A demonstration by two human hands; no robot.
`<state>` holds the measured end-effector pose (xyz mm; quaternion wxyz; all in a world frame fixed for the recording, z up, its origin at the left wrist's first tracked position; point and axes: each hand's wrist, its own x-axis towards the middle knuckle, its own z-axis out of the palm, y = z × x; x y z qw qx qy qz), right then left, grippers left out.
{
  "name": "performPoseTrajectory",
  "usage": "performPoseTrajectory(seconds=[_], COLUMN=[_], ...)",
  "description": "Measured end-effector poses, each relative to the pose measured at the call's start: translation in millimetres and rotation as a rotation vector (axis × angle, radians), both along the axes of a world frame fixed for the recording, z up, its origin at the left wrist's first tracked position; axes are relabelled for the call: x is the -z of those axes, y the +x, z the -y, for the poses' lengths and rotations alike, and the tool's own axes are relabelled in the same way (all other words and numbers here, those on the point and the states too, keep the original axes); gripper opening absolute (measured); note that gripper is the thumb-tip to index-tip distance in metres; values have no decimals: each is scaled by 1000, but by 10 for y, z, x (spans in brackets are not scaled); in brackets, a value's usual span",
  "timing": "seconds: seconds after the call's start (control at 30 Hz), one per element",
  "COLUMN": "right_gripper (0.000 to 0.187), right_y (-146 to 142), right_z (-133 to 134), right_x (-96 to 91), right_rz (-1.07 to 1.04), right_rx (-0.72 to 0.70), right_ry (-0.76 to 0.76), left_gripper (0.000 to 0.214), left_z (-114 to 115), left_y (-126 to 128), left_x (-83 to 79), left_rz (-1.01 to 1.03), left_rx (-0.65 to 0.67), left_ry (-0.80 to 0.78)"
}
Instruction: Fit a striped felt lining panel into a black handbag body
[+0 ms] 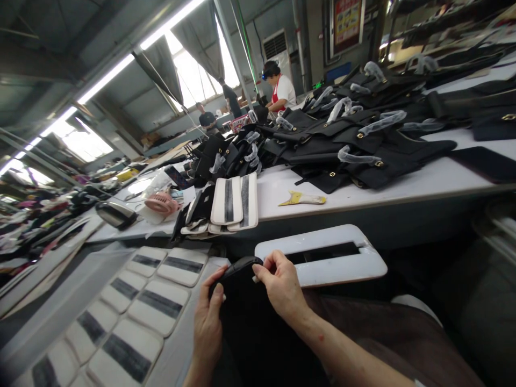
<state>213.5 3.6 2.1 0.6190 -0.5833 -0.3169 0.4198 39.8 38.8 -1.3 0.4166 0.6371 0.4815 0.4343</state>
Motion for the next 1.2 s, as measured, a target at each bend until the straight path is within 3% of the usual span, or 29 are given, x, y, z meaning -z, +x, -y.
performPoseTrajectory(seconds=[0.37, 0.6, 0.73, 0.9, 1.0, 1.2], right_gripper=[38, 37, 40, 42, 43, 43], right_y=[-11, -4, -2, -33, -36, -4], right_z=[-54, -106, -113, -90, -81, -60], right_x=[-81, -7, -1, -46, -60, -60], right_rz=[-174, -81, -153, -204, -180, -146], right_rx=[-21, -64, -84, -107, -120, -93], right_ry=[61, 64, 82, 46, 22, 9], left_gripper=[32, 32, 36, 41, 43, 40], left_z=[-2, -2, 24, 169, 260, 252], left_y=[10, 1, -1, 16, 16, -90], left_x=[-24, 0, 25, 98, 99, -24], left_rz=[11, 95, 147, 378, 358, 227], left_rx=[-14, -17, -18, -243, -365, -336], left_ry=[19, -33, -73, -159, -216, -182])
